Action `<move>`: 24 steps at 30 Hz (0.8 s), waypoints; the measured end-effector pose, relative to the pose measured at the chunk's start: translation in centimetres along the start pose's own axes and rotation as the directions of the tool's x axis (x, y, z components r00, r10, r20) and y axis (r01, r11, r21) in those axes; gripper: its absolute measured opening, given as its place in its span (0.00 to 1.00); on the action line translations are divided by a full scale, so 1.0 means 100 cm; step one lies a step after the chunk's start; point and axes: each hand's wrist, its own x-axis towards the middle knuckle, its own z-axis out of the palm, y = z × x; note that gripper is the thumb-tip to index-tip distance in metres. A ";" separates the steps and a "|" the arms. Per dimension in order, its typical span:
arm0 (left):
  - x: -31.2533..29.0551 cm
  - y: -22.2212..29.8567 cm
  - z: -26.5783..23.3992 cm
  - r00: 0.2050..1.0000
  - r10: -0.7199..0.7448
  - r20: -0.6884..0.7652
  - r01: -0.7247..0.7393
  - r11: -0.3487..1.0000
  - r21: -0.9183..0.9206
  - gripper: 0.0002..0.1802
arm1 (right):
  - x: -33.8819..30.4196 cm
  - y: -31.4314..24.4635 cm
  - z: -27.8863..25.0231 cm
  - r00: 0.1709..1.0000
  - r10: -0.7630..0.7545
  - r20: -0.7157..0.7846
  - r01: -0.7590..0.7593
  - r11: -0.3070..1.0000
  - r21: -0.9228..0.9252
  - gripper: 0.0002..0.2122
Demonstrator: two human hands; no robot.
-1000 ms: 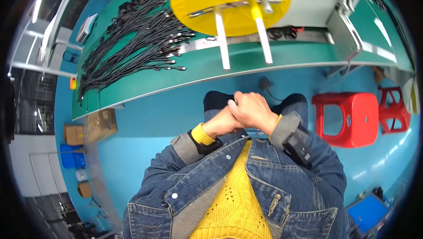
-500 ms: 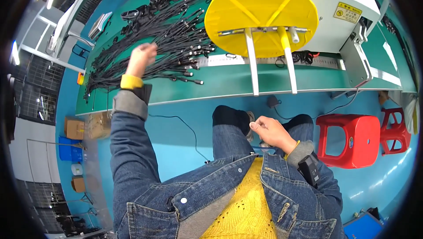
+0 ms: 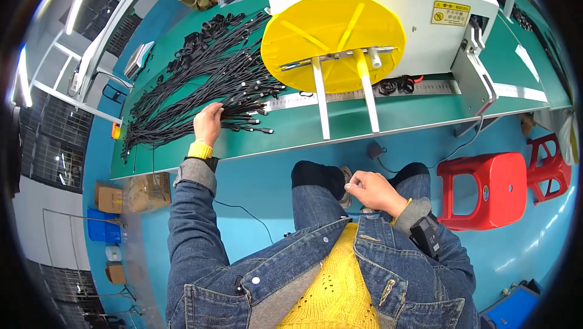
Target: Winding black electrical cables using an automated benchtop winding machine.
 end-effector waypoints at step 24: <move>-0.055 0.253 -0.137 0.914 0.403 0.046 -0.314 0.775 -0.548 0.05 | -0.056 -0.107 -0.070 0.133 -0.954 -0.268 0.406 0.299 -0.864 0.20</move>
